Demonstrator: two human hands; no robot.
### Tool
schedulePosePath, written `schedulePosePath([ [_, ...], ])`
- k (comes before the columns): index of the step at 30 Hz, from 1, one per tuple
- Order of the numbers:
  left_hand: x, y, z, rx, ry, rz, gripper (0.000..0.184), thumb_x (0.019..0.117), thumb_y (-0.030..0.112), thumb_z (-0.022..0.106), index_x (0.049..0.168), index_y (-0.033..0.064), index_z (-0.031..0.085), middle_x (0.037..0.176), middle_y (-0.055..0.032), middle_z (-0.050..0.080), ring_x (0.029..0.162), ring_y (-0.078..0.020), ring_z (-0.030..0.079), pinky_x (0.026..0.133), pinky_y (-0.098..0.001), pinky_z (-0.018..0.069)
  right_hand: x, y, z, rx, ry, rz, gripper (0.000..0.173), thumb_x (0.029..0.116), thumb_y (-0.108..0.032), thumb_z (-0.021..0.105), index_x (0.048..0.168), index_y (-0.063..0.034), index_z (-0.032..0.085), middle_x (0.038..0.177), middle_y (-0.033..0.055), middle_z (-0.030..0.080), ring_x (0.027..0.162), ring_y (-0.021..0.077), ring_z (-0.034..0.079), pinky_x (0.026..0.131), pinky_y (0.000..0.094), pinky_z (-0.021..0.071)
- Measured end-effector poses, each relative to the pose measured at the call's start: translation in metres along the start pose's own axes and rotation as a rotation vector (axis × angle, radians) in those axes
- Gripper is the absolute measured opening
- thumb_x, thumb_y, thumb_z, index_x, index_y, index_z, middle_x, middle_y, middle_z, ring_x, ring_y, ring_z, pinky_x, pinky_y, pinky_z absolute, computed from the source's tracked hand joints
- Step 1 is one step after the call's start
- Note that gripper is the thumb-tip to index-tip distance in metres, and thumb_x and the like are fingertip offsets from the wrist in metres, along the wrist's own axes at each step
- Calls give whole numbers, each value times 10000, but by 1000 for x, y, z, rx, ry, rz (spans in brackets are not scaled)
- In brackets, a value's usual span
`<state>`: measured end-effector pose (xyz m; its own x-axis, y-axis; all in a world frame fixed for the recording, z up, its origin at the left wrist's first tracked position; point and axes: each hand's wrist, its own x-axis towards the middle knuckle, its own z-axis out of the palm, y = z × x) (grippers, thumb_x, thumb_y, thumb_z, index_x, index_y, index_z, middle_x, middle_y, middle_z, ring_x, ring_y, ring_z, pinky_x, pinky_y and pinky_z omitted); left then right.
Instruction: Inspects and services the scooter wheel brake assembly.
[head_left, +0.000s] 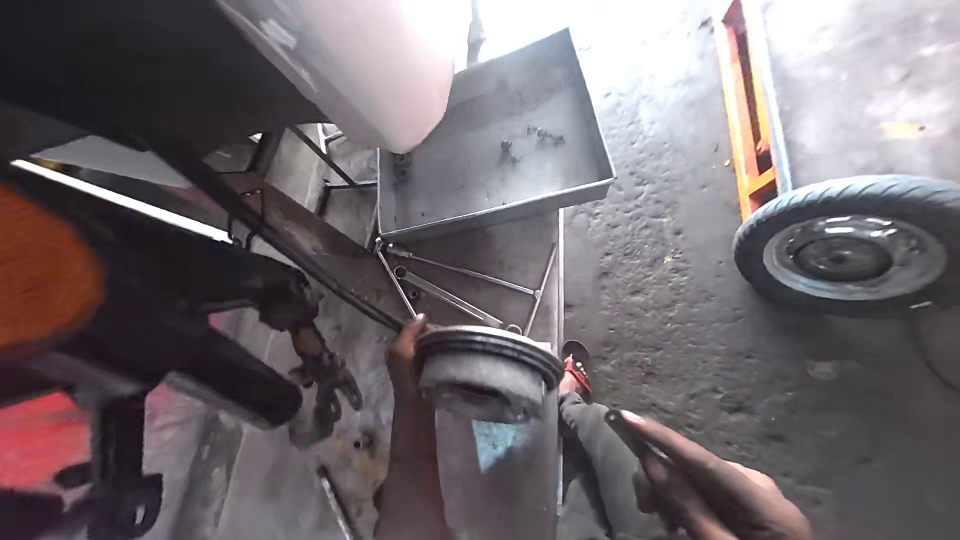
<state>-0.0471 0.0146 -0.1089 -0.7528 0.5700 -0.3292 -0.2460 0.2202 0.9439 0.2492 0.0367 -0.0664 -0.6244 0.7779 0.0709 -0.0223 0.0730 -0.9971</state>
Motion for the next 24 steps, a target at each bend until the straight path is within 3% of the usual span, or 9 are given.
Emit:
schedulePosePath([
  [5,-12,15,19,-6,73,-132,264,1081,278,465,1053,92,650,834,4,664,718,-69,633,648,-256,547,5,-2,-14,-22,-57,-92,337,1077,-121,498,1385,-67,625,848,68,704,654,24,609,604,182,527],
  [7,-9,11,25,134,148,-113,270,1054,280,533,1085,36,647,884,-59,642,752,-128,601,681,-328,529,8,-3,-22,-46,-43,-143,334,1085,-146,494,1389,-106,628,852,53,702,662,24,616,612,180,534],
  [10,-6,-3,29,280,221,-75,342,1007,368,580,1085,42,644,873,-91,616,729,-177,581,647,-394,517,5,-9,-37,-78,7,-150,339,1088,-153,481,1392,-146,632,853,24,699,670,7,613,617,168,533],
  [13,-1,2,37,283,277,-112,349,1004,348,593,1093,15,646,932,-132,626,795,-225,586,704,-451,514,0,-19,-50,-82,45,-101,337,1083,-115,483,1383,-109,636,833,11,694,663,-9,604,610,162,527],
  [17,4,14,47,213,327,-192,348,1020,316,587,1144,-7,634,989,-145,634,843,-230,590,734,-444,514,-1,-5,-57,-140,59,-12,332,1059,-88,493,1348,-16,641,803,30,690,624,-2,594,583,178,529],
  [19,3,16,45,204,347,-178,430,1038,369,582,1197,-30,612,1045,-185,639,887,-263,609,771,-470,527,6,11,-53,-276,31,88,343,1026,-99,516,1318,4,662,804,64,710,606,68,627,571,260,556],
  [20,0,15,40,236,351,-143,471,1054,386,561,1233,-48,595,1083,-215,637,930,-291,613,822,-495,525,11,18,-51,-368,-19,161,360,1002,-113,527,1314,-7,670,832,88,728,639,138,667,603,343,581],
  [22,-20,10,25,409,348,-58,492,1072,350,533,1332,-67,523,1176,-254,633,1054,-338,632,938,-524,514,24,21,-49,-492,-215,298,394,979,-111,538,1349,-25,644,968,161,746,827,311,727,771,545,585],
  [24,-58,0,3,682,367,26,510,1045,293,577,1334,-120,504,1238,-296,614,1163,-393,607,1020,-520,485,38,17,-47,-524,-401,317,366,997,-87,535,1337,-4,641,1034,204,747,939,390,734,862,607,562],
])
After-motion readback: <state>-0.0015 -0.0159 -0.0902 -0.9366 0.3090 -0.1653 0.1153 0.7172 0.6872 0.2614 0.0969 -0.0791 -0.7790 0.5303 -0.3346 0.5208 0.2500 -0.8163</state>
